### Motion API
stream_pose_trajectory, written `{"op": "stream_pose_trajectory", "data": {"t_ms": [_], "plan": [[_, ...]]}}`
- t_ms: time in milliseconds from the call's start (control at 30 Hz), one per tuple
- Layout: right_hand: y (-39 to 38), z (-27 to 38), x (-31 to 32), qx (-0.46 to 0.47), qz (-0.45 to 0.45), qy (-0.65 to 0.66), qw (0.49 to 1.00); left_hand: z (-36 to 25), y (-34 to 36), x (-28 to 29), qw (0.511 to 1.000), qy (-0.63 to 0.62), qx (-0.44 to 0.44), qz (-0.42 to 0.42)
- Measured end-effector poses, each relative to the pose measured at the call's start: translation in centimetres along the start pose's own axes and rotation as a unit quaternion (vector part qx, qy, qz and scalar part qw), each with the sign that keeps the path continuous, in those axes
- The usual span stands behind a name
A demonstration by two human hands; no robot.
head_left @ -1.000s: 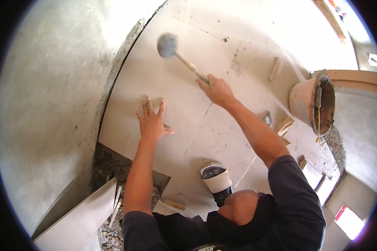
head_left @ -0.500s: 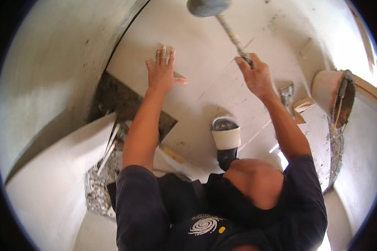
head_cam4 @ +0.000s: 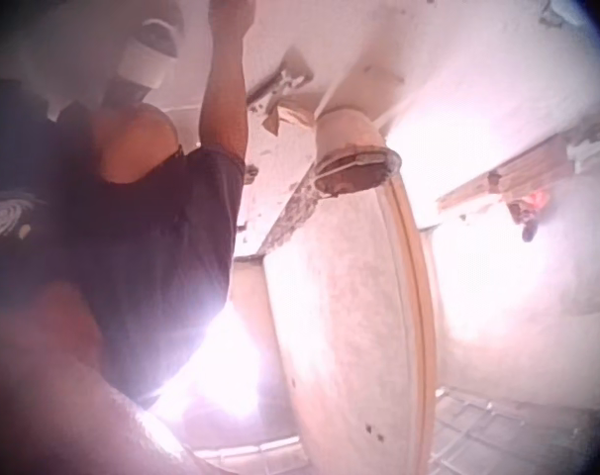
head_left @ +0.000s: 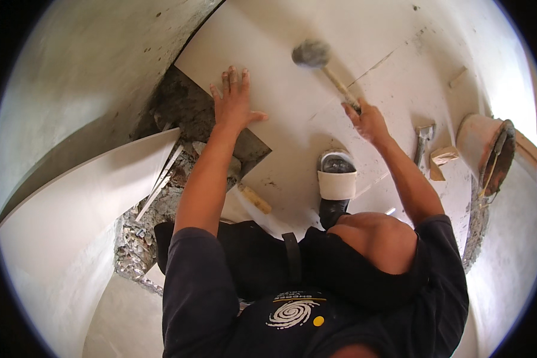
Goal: The person kneels on the floor and uses a rubber mallet to tap a white tile into place. They then remove the tile, mix cement in a bucket with a trowel, and spread the cement onto the floor to prepare for reinstallation.
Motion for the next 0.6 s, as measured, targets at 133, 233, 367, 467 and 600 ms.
{"op": "stream_pose_trajectory", "data": {"t_ms": [133, 233, 367, 467, 600], "plan": [[1.5, 3.3, 0.7, 0.149, -0.070, 0.071, 0.984, 0.0, 0.1, -0.2, 1.000, -0.003, -0.007, 0.006], [3.6, 5.9, 1.2, 0.196, -0.081, 0.041, 0.976, -0.1, 0.1, -0.1, 1.000, 0.012, 0.000, -0.010], [6.2, 8.2, 1.2, 0.182, -0.031, 0.032, 0.982, 0.0, 0.1, 0.2, 1.000, 0.007, 0.001, -0.018], [6.6, 9.4, 0.8, 0.196, -0.026, 0.012, 0.980, -0.1, -0.1, 0.1, 1.000, -0.003, -0.006, -0.016], [4.6, 8.1, 0.2, 0.176, -0.035, -0.048, 0.983, -0.3, -0.2, -0.1, 1.000, 0.016, 0.002, 0.001]]}}
Point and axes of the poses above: each hand's wrist, its own y-axis towards the middle knuckle, its own x-axis out of the back of the hand, z = x × y, the point moved 4 cm from there along y, towards the middle knuckle, and after that the axes turned 12 degrees about z, right-handed, at the moved point
